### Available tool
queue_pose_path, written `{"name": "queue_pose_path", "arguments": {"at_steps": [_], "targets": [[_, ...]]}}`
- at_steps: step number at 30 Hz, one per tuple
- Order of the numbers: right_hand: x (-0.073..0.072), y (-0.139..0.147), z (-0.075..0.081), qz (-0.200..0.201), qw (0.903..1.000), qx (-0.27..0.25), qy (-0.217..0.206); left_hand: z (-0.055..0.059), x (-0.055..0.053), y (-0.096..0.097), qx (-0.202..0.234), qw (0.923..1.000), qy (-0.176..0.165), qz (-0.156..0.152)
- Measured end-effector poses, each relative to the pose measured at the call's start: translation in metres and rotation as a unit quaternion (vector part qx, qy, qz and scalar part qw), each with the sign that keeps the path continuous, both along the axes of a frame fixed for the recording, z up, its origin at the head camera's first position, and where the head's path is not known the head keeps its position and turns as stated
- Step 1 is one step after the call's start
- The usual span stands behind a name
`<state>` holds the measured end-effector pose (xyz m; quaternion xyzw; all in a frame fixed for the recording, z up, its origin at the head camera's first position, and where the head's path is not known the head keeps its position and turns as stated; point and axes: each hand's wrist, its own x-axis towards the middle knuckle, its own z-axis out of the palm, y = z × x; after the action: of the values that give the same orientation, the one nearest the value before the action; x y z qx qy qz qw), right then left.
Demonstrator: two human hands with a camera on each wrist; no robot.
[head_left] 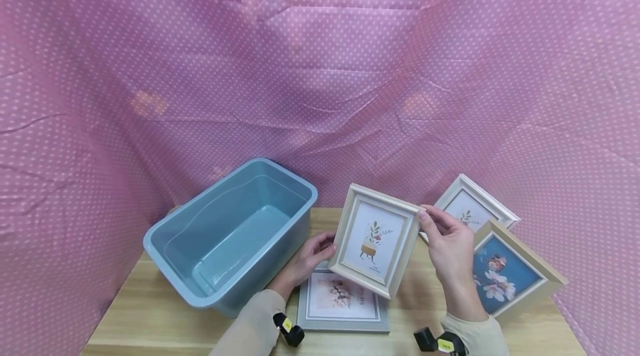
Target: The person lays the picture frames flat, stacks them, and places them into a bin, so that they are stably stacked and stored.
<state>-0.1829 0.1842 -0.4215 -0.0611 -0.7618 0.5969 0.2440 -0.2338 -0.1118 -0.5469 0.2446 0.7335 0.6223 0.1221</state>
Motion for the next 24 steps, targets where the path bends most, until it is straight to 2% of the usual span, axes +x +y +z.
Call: {"name": "queue_pose_path", "arguments": {"at_steps": [5, 11, 18, 20, 24], "targets": [[-0.001, 0.001, 0.001, 0.001, 0.9999, -0.013, 0.004, -0.001, 0.004, -0.004, -0.017, 0.9998, 0.010, 0.006], [-0.003, 0.004, 0.000, -0.004, 0.9997, -0.024, 0.001, -0.004, 0.008, -0.010, -0.030, 0.9994, 0.018, -0.007], [-0.003, 0.005, 0.001, -0.005, 0.9997, -0.023, -0.005, -0.011, 0.011, -0.017, -0.002, 0.9988, 0.040, -0.028], [-0.003, 0.005, 0.001, -0.008, 0.9997, -0.022, -0.007, -0.012, 0.012, -0.018, 0.005, 0.9985, 0.047, -0.029], [-0.003, 0.005, 0.000, -0.006, 0.9996, -0.027, -0.004, -0.012, 0.014, -0.019, 0.010, 0.9991, 0.038, -0.019]]}}
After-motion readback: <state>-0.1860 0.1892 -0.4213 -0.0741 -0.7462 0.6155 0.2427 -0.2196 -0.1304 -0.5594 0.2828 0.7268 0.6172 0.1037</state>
